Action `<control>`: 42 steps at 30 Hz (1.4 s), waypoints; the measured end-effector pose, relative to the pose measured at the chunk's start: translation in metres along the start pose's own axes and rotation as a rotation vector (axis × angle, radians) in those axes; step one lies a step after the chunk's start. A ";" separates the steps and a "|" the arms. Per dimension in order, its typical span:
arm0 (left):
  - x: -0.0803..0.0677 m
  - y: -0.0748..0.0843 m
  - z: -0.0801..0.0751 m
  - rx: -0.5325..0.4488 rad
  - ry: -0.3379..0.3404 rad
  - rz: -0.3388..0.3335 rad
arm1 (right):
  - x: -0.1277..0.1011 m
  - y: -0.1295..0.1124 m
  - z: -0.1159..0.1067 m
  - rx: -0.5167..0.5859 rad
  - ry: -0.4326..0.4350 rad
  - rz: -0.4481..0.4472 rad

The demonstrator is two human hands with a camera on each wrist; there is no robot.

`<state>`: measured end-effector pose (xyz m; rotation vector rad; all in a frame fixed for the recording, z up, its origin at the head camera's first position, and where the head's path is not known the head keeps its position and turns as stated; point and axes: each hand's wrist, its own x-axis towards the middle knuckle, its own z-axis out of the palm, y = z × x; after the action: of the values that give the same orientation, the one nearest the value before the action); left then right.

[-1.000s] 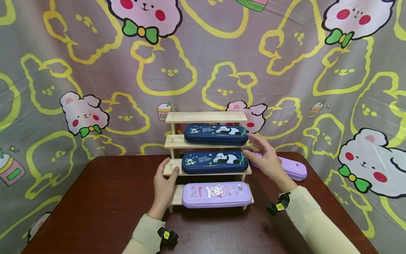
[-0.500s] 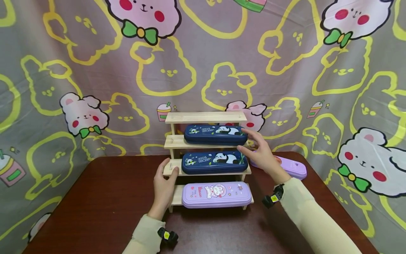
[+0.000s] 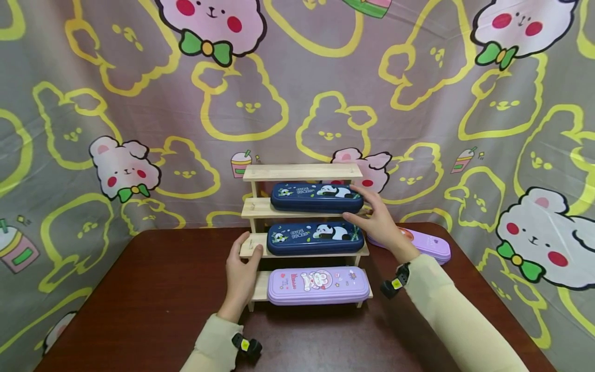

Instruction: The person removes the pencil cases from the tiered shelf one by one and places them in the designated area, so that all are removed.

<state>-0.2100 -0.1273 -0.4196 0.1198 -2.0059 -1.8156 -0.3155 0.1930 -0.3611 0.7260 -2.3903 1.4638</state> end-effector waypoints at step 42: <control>0.014 -0.041 0.001 0.005 0.019 0.031 | -0.009 -0.034 0.003 0.029 0.056 0.080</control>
<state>-0.2324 -0.1370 -0.4555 0.1062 -1.9882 -1.7844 -0.2892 0.1800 -0.3407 0.5935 -2.3858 1.5324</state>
